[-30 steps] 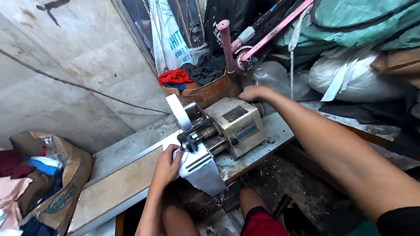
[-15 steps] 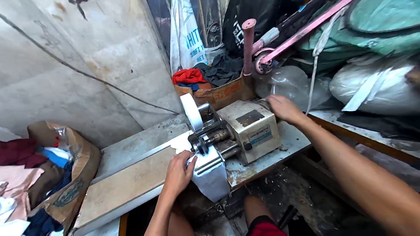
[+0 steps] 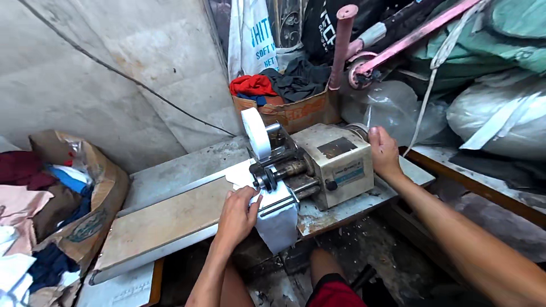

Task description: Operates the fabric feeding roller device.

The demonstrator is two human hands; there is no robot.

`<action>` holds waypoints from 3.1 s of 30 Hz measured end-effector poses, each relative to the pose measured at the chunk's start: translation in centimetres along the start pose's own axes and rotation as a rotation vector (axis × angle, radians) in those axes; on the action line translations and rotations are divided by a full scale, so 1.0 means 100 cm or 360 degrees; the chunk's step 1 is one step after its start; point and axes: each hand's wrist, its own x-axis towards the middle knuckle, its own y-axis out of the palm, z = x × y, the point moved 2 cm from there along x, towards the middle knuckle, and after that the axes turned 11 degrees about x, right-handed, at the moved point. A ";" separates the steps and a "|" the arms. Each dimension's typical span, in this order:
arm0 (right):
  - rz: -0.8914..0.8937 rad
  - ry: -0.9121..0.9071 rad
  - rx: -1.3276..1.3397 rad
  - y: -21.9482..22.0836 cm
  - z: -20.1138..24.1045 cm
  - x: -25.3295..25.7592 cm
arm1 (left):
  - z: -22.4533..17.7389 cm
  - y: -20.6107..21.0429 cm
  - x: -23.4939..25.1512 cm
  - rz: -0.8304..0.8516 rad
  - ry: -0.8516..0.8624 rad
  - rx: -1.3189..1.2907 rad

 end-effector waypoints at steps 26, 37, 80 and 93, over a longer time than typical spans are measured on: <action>0.0856 0.0701 -0.0298 -0.006 0.050 0.076 | -0.004 -0.003 0.001 0.0056 -0.0072 -0.0060; 0.0456 0.0263 -0.0159 -0.001 0.027 0.044 | -0.005 -0.001 -0.002 0.0003 -0.0071 0.0000; 0.0537 0.0280 -0.0272 -0.009 0.027 0.038 | -0.001 0.001 -0.009 -0.0025 -0.0084 -0.0180; 0.1111 0.0889 -0.0587 0.001 0.062 0.100 | -0.001 0.001 -0.007 -0.0026 -0.0125 -0.0165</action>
